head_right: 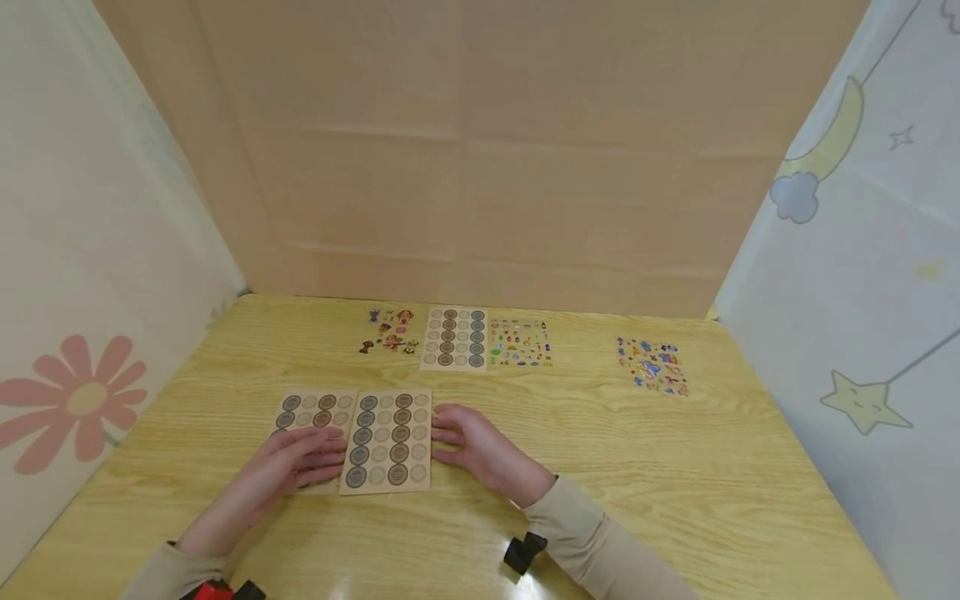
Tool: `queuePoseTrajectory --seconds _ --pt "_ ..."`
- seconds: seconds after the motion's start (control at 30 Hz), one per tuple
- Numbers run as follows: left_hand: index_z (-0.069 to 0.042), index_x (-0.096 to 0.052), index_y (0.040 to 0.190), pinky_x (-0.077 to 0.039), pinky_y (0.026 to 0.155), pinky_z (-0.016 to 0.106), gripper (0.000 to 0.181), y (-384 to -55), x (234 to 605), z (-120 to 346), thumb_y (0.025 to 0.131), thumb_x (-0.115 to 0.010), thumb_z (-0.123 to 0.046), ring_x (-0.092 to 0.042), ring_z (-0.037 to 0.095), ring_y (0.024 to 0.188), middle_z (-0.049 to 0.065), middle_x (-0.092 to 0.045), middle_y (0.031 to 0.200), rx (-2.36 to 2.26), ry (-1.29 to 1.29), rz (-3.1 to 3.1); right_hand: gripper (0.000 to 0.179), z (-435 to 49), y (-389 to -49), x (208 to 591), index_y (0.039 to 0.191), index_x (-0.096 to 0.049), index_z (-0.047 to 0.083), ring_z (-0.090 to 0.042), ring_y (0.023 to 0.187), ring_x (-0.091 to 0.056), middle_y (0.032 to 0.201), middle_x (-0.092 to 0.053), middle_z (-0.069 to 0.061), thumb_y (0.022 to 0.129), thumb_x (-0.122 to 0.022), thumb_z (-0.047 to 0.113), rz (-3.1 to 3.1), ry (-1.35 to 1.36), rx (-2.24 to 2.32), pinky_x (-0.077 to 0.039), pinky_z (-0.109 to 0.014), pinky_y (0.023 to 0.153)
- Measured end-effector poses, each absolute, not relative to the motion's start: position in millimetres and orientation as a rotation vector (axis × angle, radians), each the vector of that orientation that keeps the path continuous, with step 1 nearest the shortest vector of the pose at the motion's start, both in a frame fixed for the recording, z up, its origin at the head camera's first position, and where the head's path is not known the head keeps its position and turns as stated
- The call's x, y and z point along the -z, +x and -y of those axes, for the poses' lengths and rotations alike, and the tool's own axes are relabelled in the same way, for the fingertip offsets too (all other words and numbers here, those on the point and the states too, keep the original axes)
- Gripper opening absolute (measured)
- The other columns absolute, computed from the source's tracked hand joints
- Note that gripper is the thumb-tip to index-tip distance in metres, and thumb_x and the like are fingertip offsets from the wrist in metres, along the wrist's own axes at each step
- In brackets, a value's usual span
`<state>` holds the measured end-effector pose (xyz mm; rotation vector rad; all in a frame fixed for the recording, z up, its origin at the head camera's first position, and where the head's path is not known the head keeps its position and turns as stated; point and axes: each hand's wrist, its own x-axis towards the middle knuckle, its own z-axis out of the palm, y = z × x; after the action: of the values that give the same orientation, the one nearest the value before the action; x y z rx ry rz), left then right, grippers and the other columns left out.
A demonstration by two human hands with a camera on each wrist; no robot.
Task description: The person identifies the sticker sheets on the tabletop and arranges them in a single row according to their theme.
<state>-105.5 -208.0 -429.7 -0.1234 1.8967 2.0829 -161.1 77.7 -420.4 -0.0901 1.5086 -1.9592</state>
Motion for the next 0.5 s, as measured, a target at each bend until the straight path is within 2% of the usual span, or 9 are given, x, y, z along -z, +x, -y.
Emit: queuePoseTrajectory --seconds 0.5 --pt "0.019 -0.037 0.134 -0.052 0.091 0.038 0.051 -104.6 427.8 207.6 0.103 -0.046 -0.020 -0.059 0.032 0.109 0.029 -0.055 0.123 -2.058 -0.150 -1.923 0.058 -78.8 -159.4 420.2 0.140 -0.025 -0.014 -0.044 0.131 -0.031 0.141 -0.029 -0.032 0.095 -0.043 0.017 -1.529 -0.116 1.952 -0.035 -0.050 0.108"
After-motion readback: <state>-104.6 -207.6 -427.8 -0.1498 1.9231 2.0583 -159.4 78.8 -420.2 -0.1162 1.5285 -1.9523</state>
